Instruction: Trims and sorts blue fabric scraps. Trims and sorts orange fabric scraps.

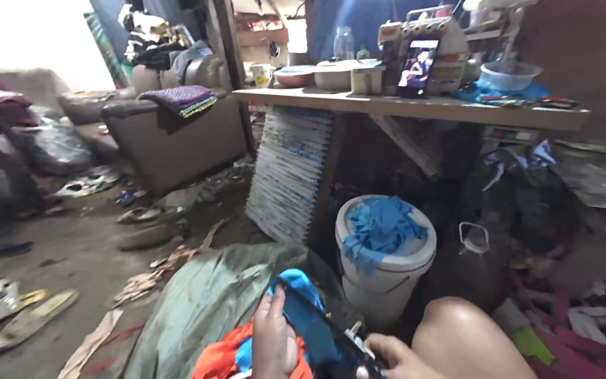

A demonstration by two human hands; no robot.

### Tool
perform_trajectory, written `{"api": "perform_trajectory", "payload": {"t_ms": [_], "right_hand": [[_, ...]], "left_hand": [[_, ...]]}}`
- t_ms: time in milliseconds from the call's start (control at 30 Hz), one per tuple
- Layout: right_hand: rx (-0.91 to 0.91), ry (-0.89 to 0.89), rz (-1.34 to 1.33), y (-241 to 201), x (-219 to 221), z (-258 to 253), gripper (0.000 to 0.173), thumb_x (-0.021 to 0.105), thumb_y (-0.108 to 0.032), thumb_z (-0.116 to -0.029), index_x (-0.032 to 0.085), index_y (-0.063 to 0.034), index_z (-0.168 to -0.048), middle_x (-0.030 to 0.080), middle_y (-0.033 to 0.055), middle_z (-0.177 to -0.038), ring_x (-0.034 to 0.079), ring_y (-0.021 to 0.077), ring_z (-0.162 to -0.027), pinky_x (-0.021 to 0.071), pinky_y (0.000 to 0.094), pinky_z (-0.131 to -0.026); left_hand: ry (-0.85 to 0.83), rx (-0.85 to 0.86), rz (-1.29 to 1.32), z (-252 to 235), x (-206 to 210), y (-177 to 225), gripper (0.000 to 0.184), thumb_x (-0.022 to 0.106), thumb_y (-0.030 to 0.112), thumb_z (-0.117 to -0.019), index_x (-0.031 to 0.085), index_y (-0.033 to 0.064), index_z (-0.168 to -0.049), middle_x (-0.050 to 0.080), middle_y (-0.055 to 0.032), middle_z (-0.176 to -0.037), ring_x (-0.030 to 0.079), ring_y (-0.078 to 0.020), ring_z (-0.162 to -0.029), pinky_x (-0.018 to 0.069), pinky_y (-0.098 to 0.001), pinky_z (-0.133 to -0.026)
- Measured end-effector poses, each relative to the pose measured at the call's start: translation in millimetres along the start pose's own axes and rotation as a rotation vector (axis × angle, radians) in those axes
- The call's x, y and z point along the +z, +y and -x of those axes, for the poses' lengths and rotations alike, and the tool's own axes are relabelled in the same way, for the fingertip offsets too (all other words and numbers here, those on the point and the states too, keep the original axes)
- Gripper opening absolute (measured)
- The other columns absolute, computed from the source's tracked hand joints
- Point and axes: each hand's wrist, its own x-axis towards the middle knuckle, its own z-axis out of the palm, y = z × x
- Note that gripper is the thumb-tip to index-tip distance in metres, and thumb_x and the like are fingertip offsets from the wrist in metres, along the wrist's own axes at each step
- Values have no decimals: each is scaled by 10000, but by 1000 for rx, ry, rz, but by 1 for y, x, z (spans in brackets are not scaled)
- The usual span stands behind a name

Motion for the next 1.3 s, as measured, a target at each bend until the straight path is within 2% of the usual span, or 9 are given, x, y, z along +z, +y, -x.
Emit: {"api": "perform_trajectory", "payload": {"t_ms": [167,333,433,533,733,833,1033,1100,1300], "right_hand": [[44,141,42,14,-16,-4,446,695,-333,-929,601,51,-1135,622,77,-878,601,133,-753,531,349,-729],[-15,43,88,36,-34,16,665,680,-521,-882,550,40,-1213,624,52,-946,596,77,-819,514,291,-752],[34,-46,176,29,-39,25,689,679,-452,-885,518,90,-1277,624,151,-995,594,171,-856,508,376,-786],[53,-84,230,21,-42,25,689,704,-406,-871,512,104,-1292,611,186,-1015,589,205,-877,503,400,-801],[90,-136,278,8,-45,14,656,696,-367,-897,491,75,-1336,622,190,-1047,608,216,-895,515,402,-819],[71,-106,256,11,-44,10,636,716,-385,-891,517,49,-1312,631,160,-1031,624,194,-893,530,386,-818],[91,-45,390,0,-39,9,639,736,-407,-909,549,76,-1282,640,242,-1032,631,311,-921,514,494,-859],[72,-6,370,11,-39,5,652,722,-489,-888,581,45,-1234,648,188,-965,632,263,-856,526,464,-797],[51,54,308,24,-37,1,529,751,-485,-871,639,-4,-1058,618,83,-818,595,164,-733,511,385,-698]], "left_hand": [[-22,-30,60,-9,-10,8,232,423,132,-1097,553,-17,-1219,684,-113,-987,705,-163,-869,612,-341,-772],[-80,-65,97,-12,-15,16,238,414,136,-1099,558,-5,-1226,699,-111,-995,716,-173,-891,620,-347,-779],[-112,-80,86,-12,-18,17,237,418,129,-1098,556,-7,-1234,706,-115,-997,721,-175,-893,623,-354,-785],[-153,-63,21,-12,-20,18,241,418,112,-1095,555,-13,-1249,702,-103,-1012,713,-154,-909,614,-332,-809],[-218,-70,-54,-11,-20,14,247,436,102,-1089,566,-28,-1253,702,-112,-1018,712,-161,-908,612,-328,-813],[-199,-86,-45,-10,-17,13,237,448,110,-1087,588,-24,-1223,708,-114,-996,716,-165,-885,616,-333,-789],[-169,-87,-113,-13,-14,7,248,459,149,-1090,598,-12,-1217,700,-106,-986,702,-158,-869,600,-323,-754],[-155,-102,-92,-15,-14,6,245,464,155,-1090,601,-9,-1207,703,-115,-985,706,-171,-874,604,-333,-763],[-145,-117,-9,-16,-15,5,232,452,127,-1088,597,-16,-1199,705,-123,-1020,709,-182,-924,607,-347,-826]]}}
